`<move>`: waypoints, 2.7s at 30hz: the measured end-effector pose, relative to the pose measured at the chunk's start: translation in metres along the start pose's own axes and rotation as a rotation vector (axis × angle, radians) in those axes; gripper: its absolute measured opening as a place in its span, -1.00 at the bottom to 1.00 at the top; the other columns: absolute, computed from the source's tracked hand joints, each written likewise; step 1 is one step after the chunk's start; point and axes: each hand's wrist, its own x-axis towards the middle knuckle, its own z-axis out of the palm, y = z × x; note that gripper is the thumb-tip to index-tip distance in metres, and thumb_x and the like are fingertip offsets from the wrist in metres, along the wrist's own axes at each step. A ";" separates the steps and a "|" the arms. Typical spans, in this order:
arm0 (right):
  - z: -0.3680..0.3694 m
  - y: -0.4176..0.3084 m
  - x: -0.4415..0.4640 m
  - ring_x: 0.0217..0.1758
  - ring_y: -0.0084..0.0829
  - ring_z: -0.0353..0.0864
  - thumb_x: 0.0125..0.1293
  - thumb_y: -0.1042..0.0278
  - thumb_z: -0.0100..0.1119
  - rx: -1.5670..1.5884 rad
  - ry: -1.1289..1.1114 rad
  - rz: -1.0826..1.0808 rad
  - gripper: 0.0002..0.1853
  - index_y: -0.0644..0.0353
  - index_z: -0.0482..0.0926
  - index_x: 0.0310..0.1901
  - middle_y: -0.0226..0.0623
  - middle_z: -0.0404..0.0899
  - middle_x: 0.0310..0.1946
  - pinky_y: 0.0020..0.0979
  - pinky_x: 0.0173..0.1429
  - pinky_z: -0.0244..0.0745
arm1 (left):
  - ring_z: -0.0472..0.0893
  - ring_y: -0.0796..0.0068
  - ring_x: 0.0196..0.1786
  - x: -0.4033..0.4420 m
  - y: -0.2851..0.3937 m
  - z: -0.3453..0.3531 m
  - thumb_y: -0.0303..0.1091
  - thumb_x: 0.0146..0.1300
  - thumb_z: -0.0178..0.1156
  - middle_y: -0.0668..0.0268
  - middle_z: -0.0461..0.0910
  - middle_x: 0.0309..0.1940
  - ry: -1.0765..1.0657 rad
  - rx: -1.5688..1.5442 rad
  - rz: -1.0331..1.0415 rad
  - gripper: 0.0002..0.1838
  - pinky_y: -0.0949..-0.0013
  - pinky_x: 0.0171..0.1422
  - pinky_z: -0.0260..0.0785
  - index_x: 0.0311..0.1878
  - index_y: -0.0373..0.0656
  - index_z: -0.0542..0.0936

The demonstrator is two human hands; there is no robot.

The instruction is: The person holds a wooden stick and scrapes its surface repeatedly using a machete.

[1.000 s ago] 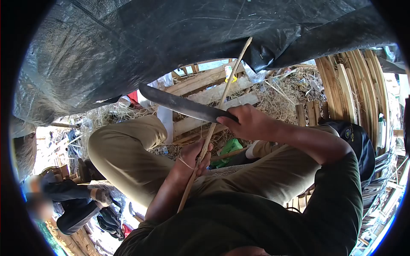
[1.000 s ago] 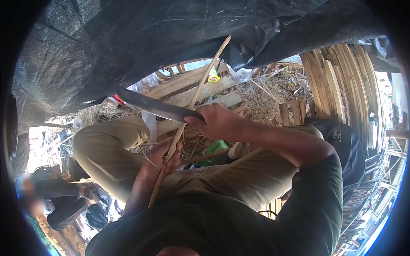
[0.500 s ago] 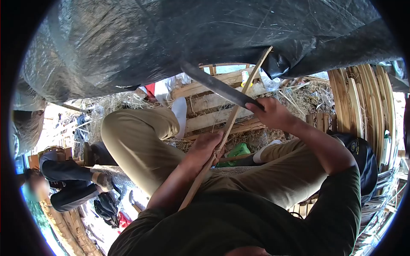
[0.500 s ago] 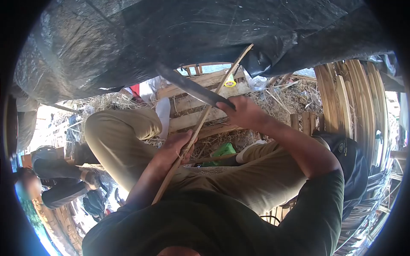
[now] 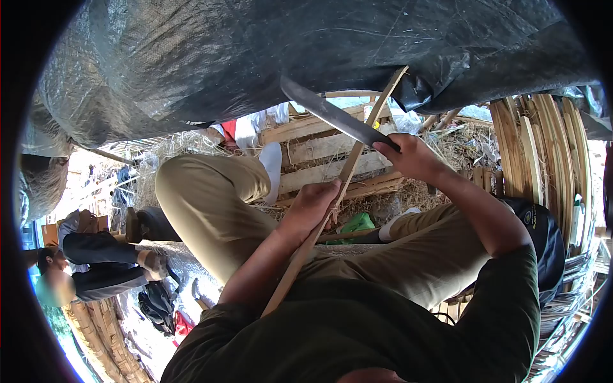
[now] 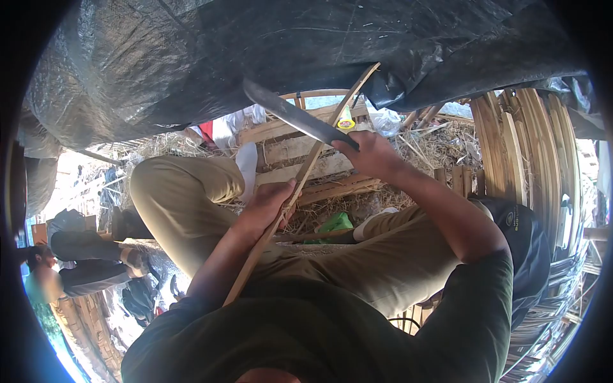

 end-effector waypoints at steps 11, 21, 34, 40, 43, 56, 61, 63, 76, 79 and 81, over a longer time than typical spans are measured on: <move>-0.020 0.029 0.022 -0.33 0.05 0.72 0.48 -0.23 0.01 -0.212 0.042 0.044 -0.45 0.19 0.65 -0.26 -0.03 0.66 -0.49 0.01 -0.19 0.59 | 0.42 0.62 -0.70 -0.009 0.004 0.003 0.05 0.56 -0.02 0.38 0.47 -0.67 0.043 0.138 -0.007 -0.49 0.47 -0.61 0.23 -0.36 -0.19 0.57; 0.009 0.041 0.020 -0.39 0.19 0.61 0.50 0.09 0.11 -0.036 0.229 0.010 -0.62 0.32 0.56 -0.27 0.09 0.58 -0.52 0.07 -0.31 0.45 | 0.41 0.61 -0.74 -0.017 0.004 -0.003 0.02 0.54 0.03 0.39 0.43 -0.69 0.067 -0.027 -0.090 -0.50 0.43 -0.64 0.24 -0.39 -0.21 0.54; 0.000 0.046 0.048 -0.29 0.11 0.73 0.46 -0.30 0.00 -0.112 0.046 0.177 -0.36 0.24 0.70 -0.22 0.03 0.66 -0.48 0.00 -0.15 0.60 | 0.42 0.68 -0.71 -0.011 0.016 -0.003 -0.07 0.56 0.04 0.43 0.42 -0.70 0.064 0.029 -0.050 -0.54 0.49 -0.62 0.24 -0.44 -0.18 0.49; -0.016 0.041 0.060 -0.29 -0.03 0.75 0.48 -0.36 -0.08 -0.104 -0.074 0.234 -0.30 0.23 0.70 -0.10 0.00 0.68 -0.47 -0.07 -0.15 0.61 | 0.42 0.70 -0.69 -0.013 0.014 -0.007 -0.08 0.56 0.04 0.45 0.42 -0.68 0.061 0.007 -0.063 -0.56 0.49 -0.62 0.24 -0.40 -0.20 0.51; -0.021 0.027 0.058 -0.25 -0.06 0.76 0.48 -0.40 -0.14 -0.080 -0.143 0.331 -0.26 0.25 0.68 -0.07 -0.01 0.68 -0.44 -0.06 -0.11 0.61 | 0.41 0.66 -0.70 -0.013 0.013 -0.009 -0.04 0.57 0.02 0.43 0.41 -0.70 0.054 0.027 -0.069 -0.56 0.48 -0.62 0.21 -0.21 -0.27 0.60; -0.007 -0.017 0.048 -0.26 -0.05 0.74 0.49 -0.45 -0.31 -0.128 -0.306 0.189 -0.18 0.29 0.63 -0.19 -0.03 0.65 -0.45 -0.05 -0.13 0.62 | 0.39 0.66 -0.71 -0.008 0.003 -0.015 -0.03 0.58 -0.01 0.43 0.42 -0.66 0.000 -0.047 -0.107 -0.57 0.48 -0.62 0.21 -0.11 -0.25 0.61; -0.010 0.011 0.056 -0.25 -0.01 0.75 0.54 -0.30 -0.22 -0.076 -0.235 0.181 -0.30 0.27 0.64 -0.20 -0.01 0.66 -0.45 -0.02 -0.10 0.62 | 0.36 0.67 -0.71 -0.009 0.002 -0.017 -0.01 0.58 -0.02 0.41 0.43 -0.65 -0.011 -0.135 -0.103 -0.56 0.47 -0.62 0.21 -0.05 -0.25 0.60; -0.008 0.017 0.053 -0.27 0.02 0.74 0.56 -0.22 -0.16 -0.013 -0.159 0.156 -0.37 0.27 0.65 -0.22 -0.02 0.66 -0.46 -0.01 -0.10 0.61 | 0.36 0.67 -0.69 -0.007 -0.002 -0.017 -0.01 0.58 -0.01 0.42 0.42 -0.64 -0.025 -0.153 -0.097 -0.56 0.48 -0.61 0.21 -0.04 -0.25 0.59; 0.019 -0.018 0.021 -0.57 -0.06 0.64 0.54 -0.04 0.05 0.054 -0.092 0.065 -0.53 0.26 0.57 -0.33 -0.08 0.57 -0.62 -0.06 -0.44 0.49 | 0.40 0.65 -0.71 -0.007 0.003 -0.010 -0.09 0.59 -0.03 0.41 0.43 -0.68 -0.009 -0.235 -0.097 -0.58 0.49 -0.61 0.23 -0.07 -0.28 0.63; 0.029 -0.033 0.003 -0.52 -0.01 0.65 0.52 -0.07 0.07 0.033 -0.011 -0.183 -0.51 0.26 0.55 -0.35 -0.03 0.57 -0.60 -0.03 -0.37 0.51 | 0.40 0.64 -0.71 -0.006 -0.001 -0.012 -0.09 0.58 -0.01 0.42 0.42 -0.68 -0.032 -0.241 -0.119 -0.59 0.49 -0.61 0.24 -0.08 -0.27 0.62; 0.042 -0.018 0.004 -0.52 -0.16 0.67 0.51 -0.11 0.09 0.032 0.087 -0.267 -0.50 0.25 0.59 -0.30 -0.09 0.56 -0.62 -0.12 -0.35 0.50 | 0.35 0.65 -0.69 -0.008 0.002 -0.010 -0.06 0.58 -0.02 0.42 0.40 -0.66 -0.020 -0.209 -0.132 -0.60 0.50 -0.60 0.20 -0.06 -0.25 0.59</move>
